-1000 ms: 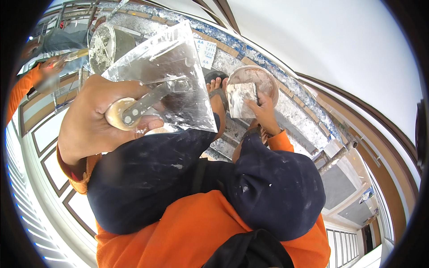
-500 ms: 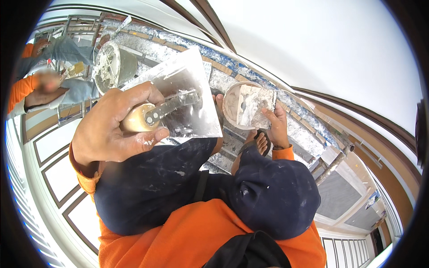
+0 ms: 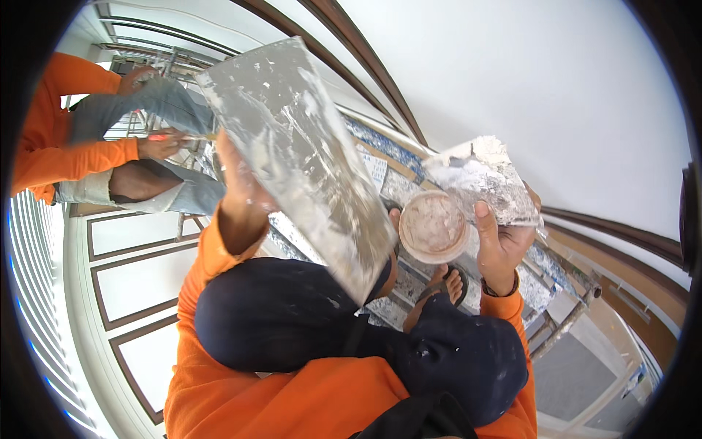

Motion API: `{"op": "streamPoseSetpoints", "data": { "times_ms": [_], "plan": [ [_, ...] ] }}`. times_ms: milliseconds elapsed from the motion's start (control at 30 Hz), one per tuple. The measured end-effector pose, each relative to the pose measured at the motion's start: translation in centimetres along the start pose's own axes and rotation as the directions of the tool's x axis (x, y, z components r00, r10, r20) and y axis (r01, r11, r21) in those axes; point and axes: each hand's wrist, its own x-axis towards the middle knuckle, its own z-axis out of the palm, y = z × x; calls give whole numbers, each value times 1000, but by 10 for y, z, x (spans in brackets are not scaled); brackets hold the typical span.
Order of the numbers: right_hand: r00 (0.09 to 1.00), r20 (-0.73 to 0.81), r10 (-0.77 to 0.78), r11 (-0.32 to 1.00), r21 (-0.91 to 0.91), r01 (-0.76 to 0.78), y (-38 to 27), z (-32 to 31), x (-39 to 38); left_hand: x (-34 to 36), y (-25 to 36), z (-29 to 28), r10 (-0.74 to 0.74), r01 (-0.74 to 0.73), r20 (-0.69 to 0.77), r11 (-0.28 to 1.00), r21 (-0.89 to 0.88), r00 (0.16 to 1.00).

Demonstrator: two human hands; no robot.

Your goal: The person applies white plaster to a ceiling using a trowel and a hawk. They repeatedly scoop plaster from a container onto the hawk and spread it onto the ceiling surface, smoothing it out. Another worker is visible in the background performing similar tasks.

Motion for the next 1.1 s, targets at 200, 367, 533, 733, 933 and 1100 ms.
{"op": "streamPoseSetpoints", "data": {
  "times_ms": [200,367,533,733,933,1100],
  "plan": [
    [735,272,-621,708,-208,675,-43,35,64,0,3,-13,126,-163,331,983,87,935],
    [578,452,-680,497,-295,816,-51,37,73,-4,2,-23,177,-302,517,938,167,837],
    [559,552,-618,416,-374,829,-52,10,55,-4,-7,-23,179,-375,619,905,202,765],
    [597,568,-567,443,-401,802,-67,-13,38,-5,-15,-19,181,-440,688,870,221,703],
    [651,545,-529,490,-430,758,-75,-25,16,-8,-24,-14,190,-484,734,850,210,652],
    [606,635,-479,438,-425,792,-73,-26,2,-7,-16,-18,195,-506,747,836,212,636]
  ]
}}
